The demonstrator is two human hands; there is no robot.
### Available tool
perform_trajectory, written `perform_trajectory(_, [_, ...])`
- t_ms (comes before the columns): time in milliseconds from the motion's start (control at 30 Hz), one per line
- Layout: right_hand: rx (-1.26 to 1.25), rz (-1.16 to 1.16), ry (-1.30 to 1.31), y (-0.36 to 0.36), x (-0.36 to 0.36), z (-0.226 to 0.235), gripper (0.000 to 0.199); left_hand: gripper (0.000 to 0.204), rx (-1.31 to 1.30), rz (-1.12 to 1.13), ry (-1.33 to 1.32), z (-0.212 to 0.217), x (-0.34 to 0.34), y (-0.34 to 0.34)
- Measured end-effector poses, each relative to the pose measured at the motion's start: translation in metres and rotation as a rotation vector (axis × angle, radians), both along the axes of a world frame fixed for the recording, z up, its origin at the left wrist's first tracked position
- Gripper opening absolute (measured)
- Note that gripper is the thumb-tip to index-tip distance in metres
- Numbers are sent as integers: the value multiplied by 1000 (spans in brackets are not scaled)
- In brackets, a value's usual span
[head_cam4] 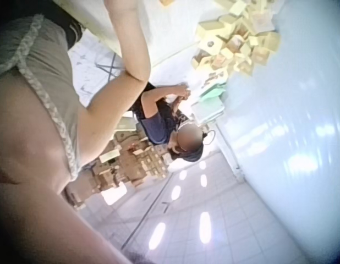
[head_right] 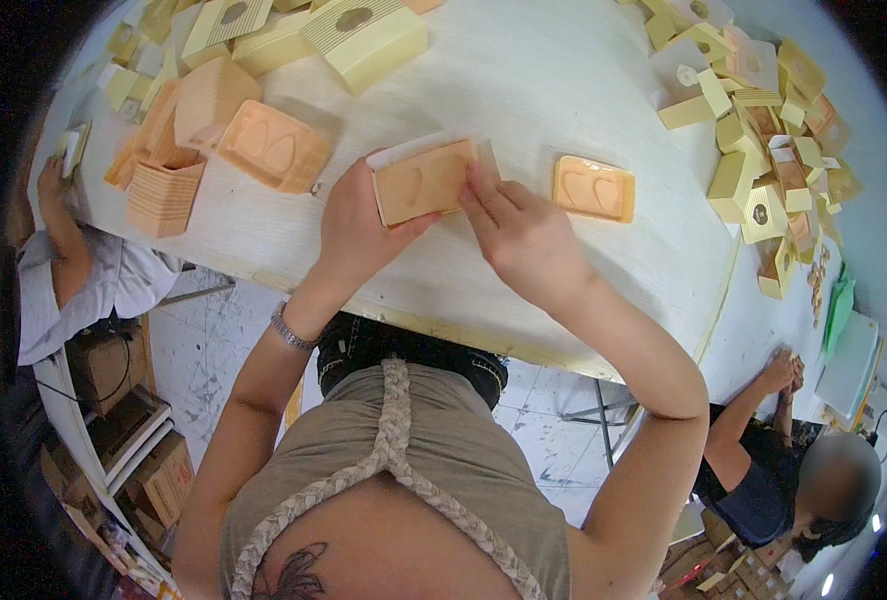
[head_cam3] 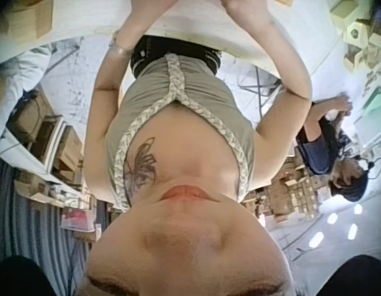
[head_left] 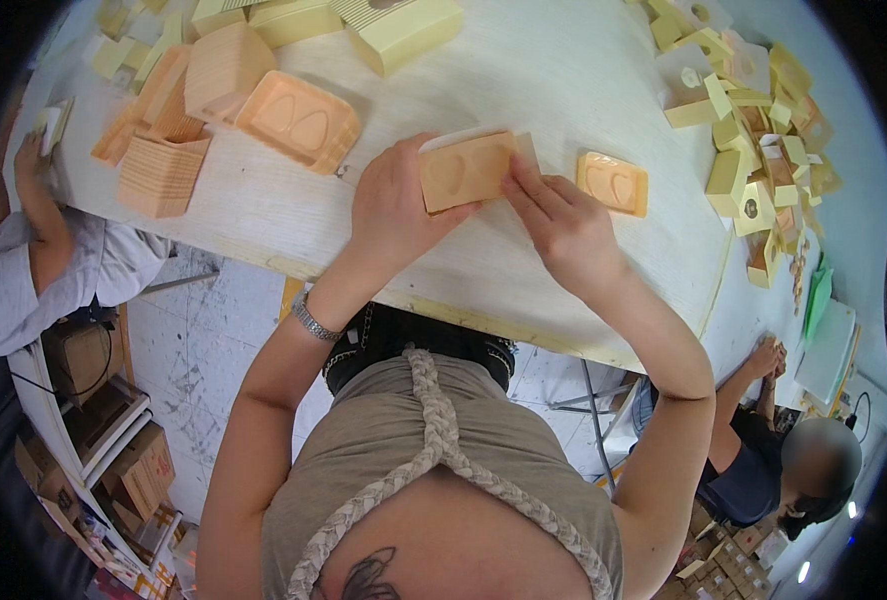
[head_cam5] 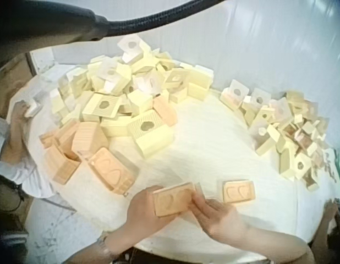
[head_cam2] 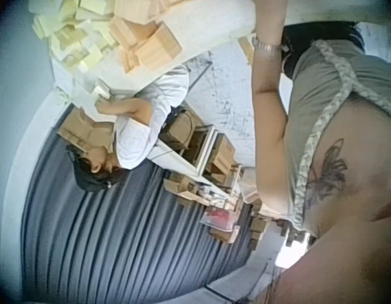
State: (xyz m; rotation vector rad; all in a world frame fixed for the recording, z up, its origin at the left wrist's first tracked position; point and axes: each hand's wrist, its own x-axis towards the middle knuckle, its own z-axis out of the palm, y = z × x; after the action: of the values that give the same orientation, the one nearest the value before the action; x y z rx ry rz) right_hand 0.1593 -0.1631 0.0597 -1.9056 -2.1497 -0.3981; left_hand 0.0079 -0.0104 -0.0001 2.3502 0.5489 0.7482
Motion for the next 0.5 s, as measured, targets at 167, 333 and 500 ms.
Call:
perform_trajectory(167, [-2,55,-48,2,7,5,29,80,-78,-49,13,-4,-2,4])
perform_trajectory(333, [-171,-18,-23,4,-5,13,27,87,-20,-77,5,-2,-2,5])
perform_trajectory(500, [52,-182,-18,17,2,7,34,88,54,-71,-30,-7,-3,2])
